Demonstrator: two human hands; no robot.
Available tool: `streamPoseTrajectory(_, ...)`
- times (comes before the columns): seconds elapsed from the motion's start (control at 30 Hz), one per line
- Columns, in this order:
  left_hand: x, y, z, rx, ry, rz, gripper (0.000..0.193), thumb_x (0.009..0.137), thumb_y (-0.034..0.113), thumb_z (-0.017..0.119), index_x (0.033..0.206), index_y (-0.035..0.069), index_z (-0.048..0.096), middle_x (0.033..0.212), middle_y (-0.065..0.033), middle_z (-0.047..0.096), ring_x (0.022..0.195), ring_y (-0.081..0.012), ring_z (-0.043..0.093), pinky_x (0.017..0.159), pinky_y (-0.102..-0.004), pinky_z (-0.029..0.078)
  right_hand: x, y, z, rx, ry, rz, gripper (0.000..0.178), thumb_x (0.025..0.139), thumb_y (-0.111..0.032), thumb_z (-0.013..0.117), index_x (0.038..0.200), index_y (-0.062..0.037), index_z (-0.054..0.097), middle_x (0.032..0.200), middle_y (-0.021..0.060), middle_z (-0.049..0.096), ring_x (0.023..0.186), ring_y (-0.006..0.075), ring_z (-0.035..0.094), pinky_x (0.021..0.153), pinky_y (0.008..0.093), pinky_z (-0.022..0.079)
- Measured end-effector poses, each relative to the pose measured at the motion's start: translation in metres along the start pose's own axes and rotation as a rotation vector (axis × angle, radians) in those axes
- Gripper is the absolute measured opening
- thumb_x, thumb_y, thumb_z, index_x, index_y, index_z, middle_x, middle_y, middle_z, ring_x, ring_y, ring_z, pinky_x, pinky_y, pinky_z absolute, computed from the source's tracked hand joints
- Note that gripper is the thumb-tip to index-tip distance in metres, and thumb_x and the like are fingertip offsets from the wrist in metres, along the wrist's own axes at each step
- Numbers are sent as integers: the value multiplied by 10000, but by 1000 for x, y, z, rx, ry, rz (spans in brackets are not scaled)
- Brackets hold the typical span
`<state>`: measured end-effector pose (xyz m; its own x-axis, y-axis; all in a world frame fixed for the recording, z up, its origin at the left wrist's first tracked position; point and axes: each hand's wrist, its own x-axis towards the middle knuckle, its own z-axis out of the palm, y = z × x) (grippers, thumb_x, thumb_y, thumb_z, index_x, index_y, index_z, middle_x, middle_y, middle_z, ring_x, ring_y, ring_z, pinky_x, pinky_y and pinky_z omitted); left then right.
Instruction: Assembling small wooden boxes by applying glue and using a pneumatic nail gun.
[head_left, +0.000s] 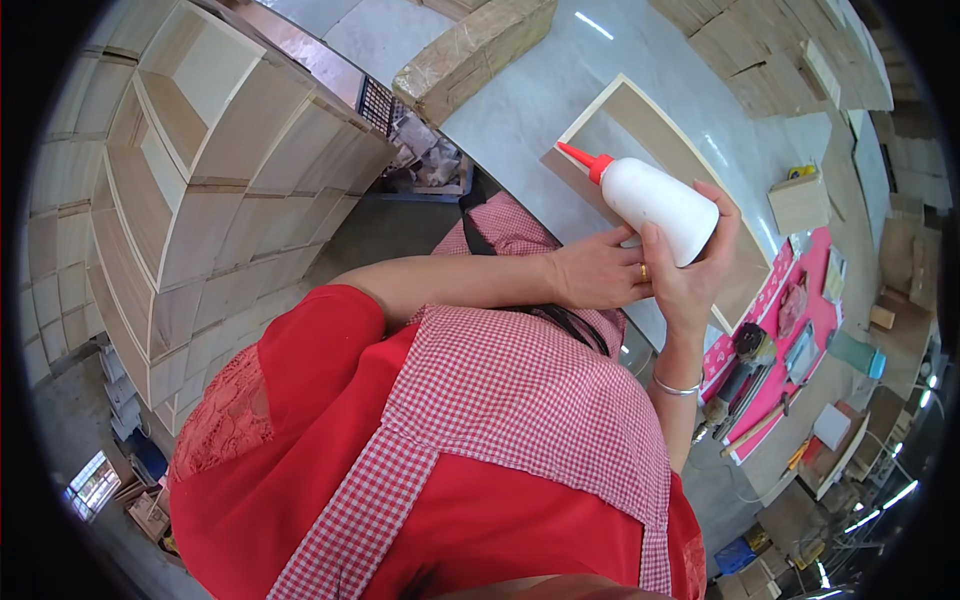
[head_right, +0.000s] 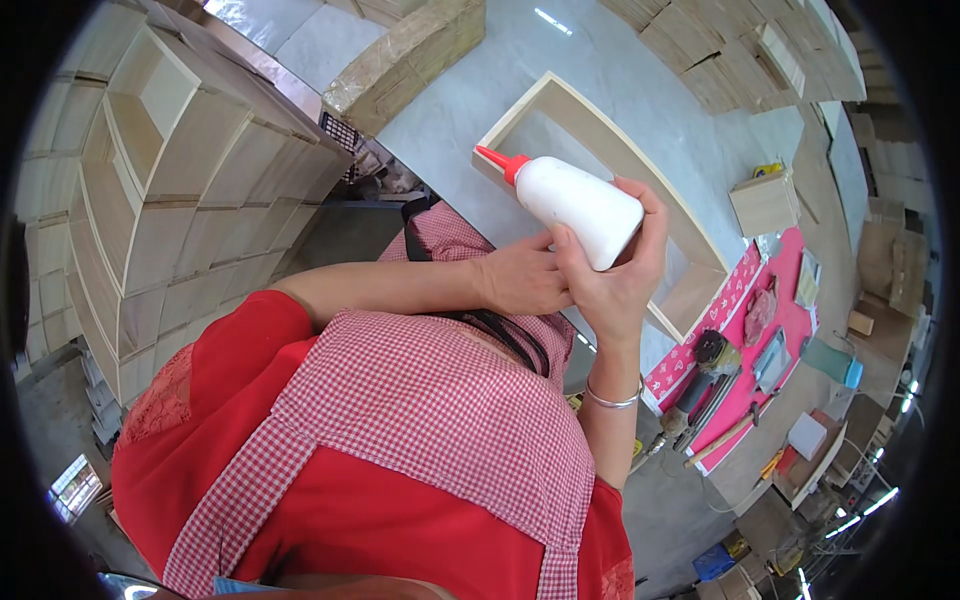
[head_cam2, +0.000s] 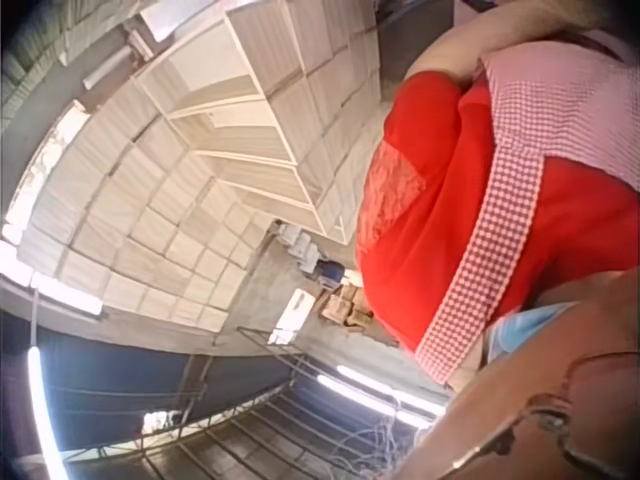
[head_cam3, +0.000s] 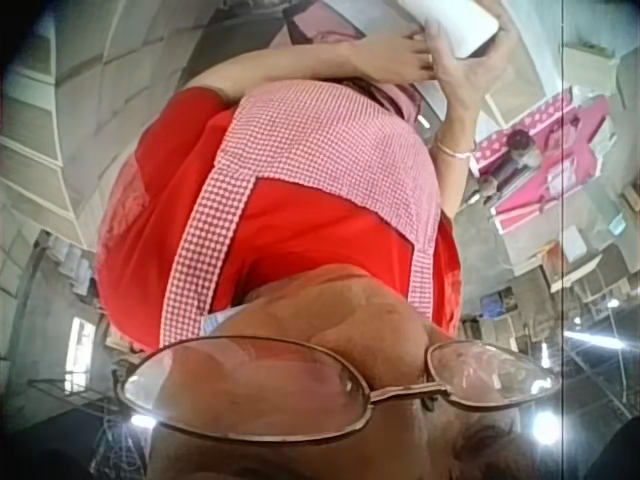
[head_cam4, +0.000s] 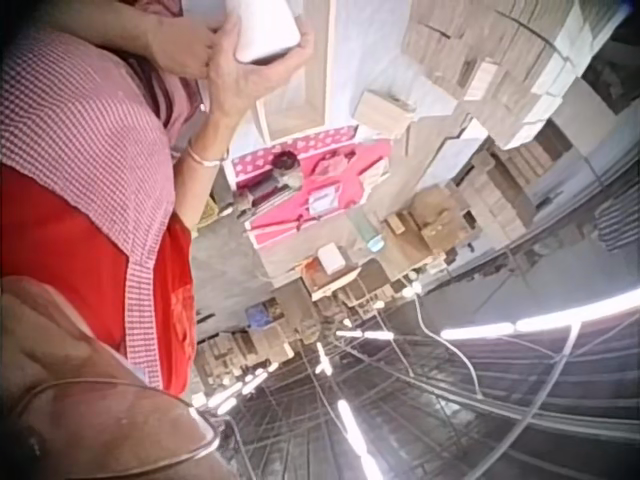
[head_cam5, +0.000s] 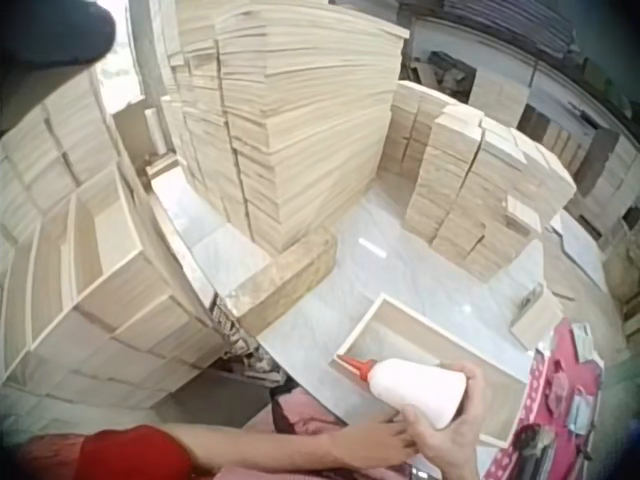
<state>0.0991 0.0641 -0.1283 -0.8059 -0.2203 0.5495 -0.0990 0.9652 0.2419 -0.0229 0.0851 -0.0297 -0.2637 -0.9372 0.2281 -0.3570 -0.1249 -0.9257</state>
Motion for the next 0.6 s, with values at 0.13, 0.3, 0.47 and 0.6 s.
streamPoseTrajectory(0.13,3,-1,-2,20,35,21,313,868,218,545,1147,136,661,1209,-35,594,1260,-239,496,1127,-567,303,4,1,0,-63,6,-40,645,725,-50,828,1271,-11,487,1165,107,550,1046,200,596,875,333,527)
streamPoseTrajectory(0.3,5,-3,-7,35,70,30,305,867,212,544,1138,125,656,1235,-46,572,1280,-244,486,1142,-570,288,13,-1,0,-89,11,-47,640,722,-50,826,1267,-15,492,1169,104,546,1048,199,593,883,331,523)
streamPoseTrajectory(0.47,7,-4,-6,20,100,41,360,879,198,542,1216,109,633,1302,-56,540,1317,-246,465,1142,-552,300,25,0,-1,-125,49,-68,633,731,-70,833,1264,-19,495,1164,107,552,1039,202,595,869,330,523)
streamPoseTrajectory(0.6,9,-2,-5,42,138,37,406,889,192,539,1280,102,607,1342,-56,526,1339,-242,451,1139,-542,310,36,6,-1,-124,83,-94,625,741,-84,835,1263,-21,497,1157,111,561,1024,205,601,849,332,527)
